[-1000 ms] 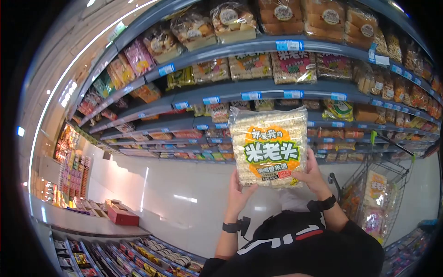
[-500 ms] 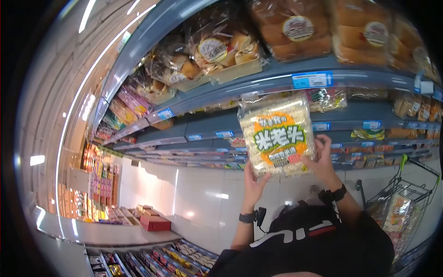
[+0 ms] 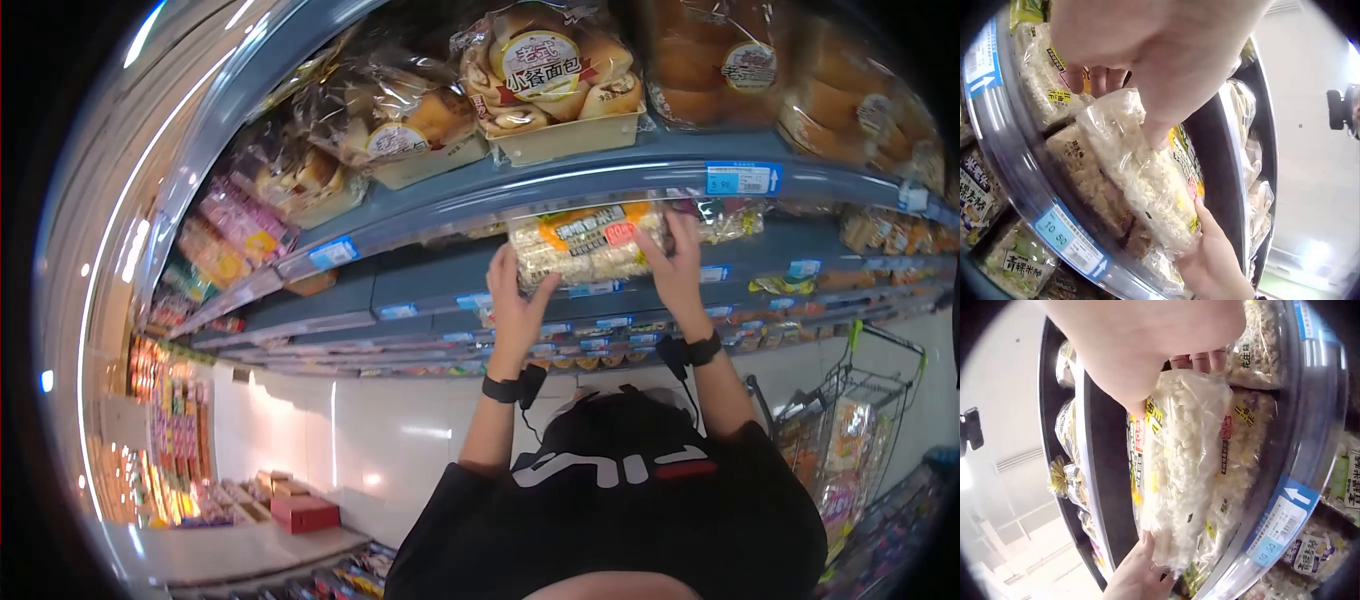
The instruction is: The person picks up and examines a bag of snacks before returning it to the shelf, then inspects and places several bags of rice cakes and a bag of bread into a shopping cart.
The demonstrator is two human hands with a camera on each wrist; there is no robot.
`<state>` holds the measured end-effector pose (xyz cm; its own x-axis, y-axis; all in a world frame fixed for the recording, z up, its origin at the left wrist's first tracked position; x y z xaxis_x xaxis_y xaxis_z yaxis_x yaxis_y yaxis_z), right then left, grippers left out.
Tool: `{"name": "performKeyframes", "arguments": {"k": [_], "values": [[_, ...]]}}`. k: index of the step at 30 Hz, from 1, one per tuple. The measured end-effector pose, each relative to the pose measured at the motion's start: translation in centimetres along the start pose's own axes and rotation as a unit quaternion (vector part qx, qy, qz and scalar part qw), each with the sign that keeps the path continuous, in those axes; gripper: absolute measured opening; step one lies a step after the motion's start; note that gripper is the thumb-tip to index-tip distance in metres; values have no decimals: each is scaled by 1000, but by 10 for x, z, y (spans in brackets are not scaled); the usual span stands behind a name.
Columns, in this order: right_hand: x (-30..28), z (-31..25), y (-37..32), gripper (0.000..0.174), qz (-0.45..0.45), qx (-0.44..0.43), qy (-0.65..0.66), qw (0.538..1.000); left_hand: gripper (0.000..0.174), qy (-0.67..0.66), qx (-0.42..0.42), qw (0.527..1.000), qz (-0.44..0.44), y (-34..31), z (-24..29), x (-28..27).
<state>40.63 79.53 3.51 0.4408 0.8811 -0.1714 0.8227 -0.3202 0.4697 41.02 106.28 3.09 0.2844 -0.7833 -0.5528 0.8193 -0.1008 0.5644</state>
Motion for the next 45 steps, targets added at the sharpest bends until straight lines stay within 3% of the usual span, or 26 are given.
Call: {"name": "performKeyframes", "arguments": {"k": [1, 5, 8, 9, 12, 16, 17, 19, 21, 23, 24, 27, 30, 34, 38, 39, 45], "values": [[5, 8, 5, 54, 27, -51, -61, 996, 72, -13, -6, 1000, -6, 7, -15, 6], [21, 30, 9, 53, 84, -121, -203, 968, 69, -64, 0, 996, -57, 23, -65, 33], [25, 21, -2, 53, 74, -13, -187, 979, 67, -86, -26, 992, -87, 26, -70, 35], [27, 12, -8, 49, 93, -70, -187, 975, 69, -92, -29, 991, -97, 26, -71, 34], [28, -12, -38, 42, 137, -124, -270, 945, 72, -126, -63, 984, -109, 26, -64, 28], [14, -21, -103, 31, 96, -84, -292, 948, 61, -115, 51, 992, -11, 5, -49, 12], [6, -12, -124, 24, 105, -60, -283, 952, 50, -144, 69, 987, -7, -7, -46, 11], [-17, 13, -167, 22, 88, 22, -301, 949, 37, -177, 130, 973, -68, -29, -36, 15], [-39, 38, -216, 18, 108, 77, -325, 937, 36, -241, 145, 942, -182, -60, -39, 33], [-57, 42, -249, 16, 87, 104, -322, 937, 42, -176, 101, 901, -383, -92, -30, 63], [-65, 42, -262, 16, 75, 113, -317, 939, 46, -131, 81, 868, -472, -110, -29, 74], [-89, 39, -285, 15, 110, 172, -240, 949, 64, -43, 185, 718, -670, -202, -94, 127], [-123, 45, -314, 16, 147, 179, -263, 937, 63, 11, 138, 632, -762, -219, -32, 133], [-192, 39, -375, 19, 196, 246, -259, 913, 74, -19, 259, 672, -693, -244, 58, 173], [-266, 40, -448, 22, 203, 291, -276, 893, 82, -46, 253, 639, -725, -285, 111, 231], [-283, 41, -464, 22, 201, 298, -287, 888, 78, 7, 266, 632, -728, -290, 143, 235], [-386, 23, -527, 24, 254, 359, -325, 837, 68, -68, 342, 607, -714, -348, 258, 268]]}}
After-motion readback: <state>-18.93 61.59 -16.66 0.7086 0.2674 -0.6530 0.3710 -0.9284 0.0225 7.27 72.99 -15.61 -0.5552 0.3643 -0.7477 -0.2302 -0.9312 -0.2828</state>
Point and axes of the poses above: each hand's wrist, its own y-axis towards the middle knuckle, its own x-axis out of the palm, z = x × y, the point moved 6 cm from there along y, towards the middle knuckle, and after that the axes turned 2 degrees about -y, right-handed, at the moved point
